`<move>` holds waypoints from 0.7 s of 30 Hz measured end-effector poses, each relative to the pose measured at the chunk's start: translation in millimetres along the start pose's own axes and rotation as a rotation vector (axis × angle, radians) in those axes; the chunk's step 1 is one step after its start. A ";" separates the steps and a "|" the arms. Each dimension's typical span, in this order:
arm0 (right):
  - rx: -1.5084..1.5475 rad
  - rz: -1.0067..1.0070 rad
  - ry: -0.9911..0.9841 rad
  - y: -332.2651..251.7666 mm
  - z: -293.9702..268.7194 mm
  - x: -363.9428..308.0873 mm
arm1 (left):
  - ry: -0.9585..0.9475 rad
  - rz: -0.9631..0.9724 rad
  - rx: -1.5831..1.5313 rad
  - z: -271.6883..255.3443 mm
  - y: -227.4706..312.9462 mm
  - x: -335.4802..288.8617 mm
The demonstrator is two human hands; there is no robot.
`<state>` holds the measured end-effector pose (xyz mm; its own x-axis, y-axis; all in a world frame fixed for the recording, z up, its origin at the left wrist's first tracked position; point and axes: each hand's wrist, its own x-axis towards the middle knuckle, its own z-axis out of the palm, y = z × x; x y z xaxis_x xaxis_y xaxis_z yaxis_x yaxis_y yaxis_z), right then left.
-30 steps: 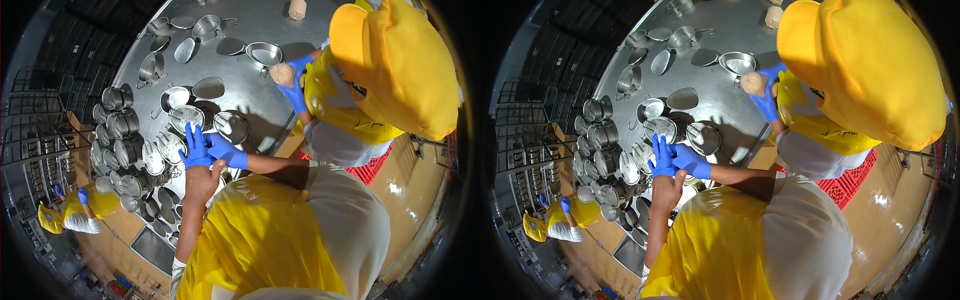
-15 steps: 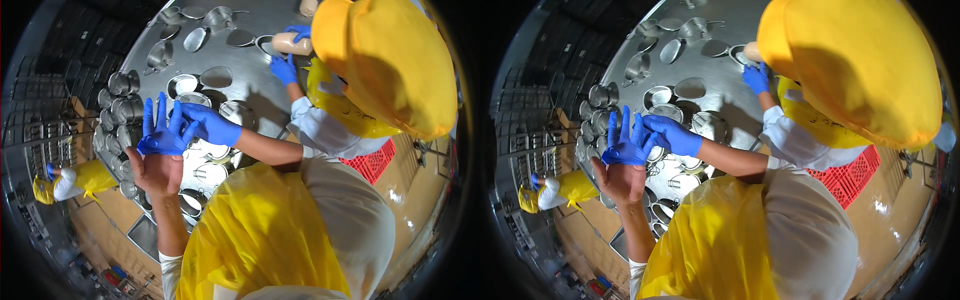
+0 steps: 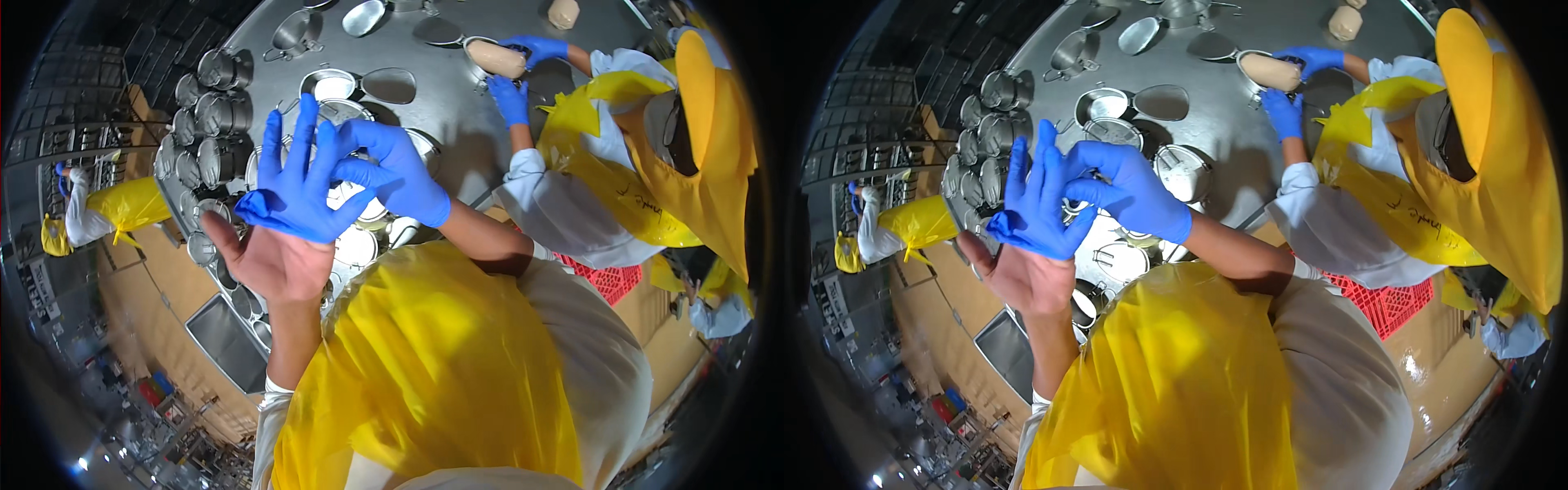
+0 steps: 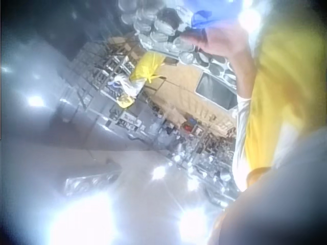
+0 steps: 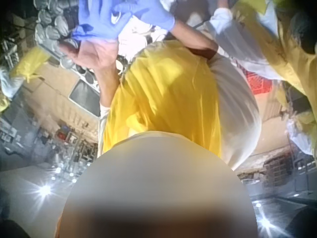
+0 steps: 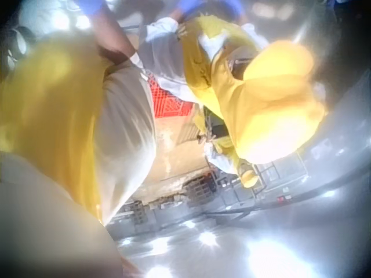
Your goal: The person repeatedly picks up small metal containers and their lids from a stainless steel table, aligns them, and secures the lids by hand. The person works alongside other staff in a commercial kitchen environment.
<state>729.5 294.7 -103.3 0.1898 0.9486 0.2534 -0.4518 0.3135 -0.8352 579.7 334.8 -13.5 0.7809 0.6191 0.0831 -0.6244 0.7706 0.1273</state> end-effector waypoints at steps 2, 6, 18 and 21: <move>-0.082 -0.055 -0.007 -6.3 -0.9 -1.7 | -0.009 -0.017 -0.003 7.0 -2.0 0.6; -0.271 -0.191 0.053 -10.8 -2.4 -4.5 | -0.023 -0.021 0.020 2.3 -4.8 1.7; 0.241 0.080 0.031 18.2 -14.1 0.0 | -0.033 0.046 0.272 -3.8 -2.3 27.6; 0.131 0.074 0.023 24.3 -26.2 8.3 | 0.056 0.081 0.501 -8.6 -11.0 28.8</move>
<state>742.9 309.0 -134.3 0.1713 0.9684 0.1812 -0.5748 0.2476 -0.7799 608.9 345.4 -21.1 0.7199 0.6914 0.0609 -0.5883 0.5613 0.5821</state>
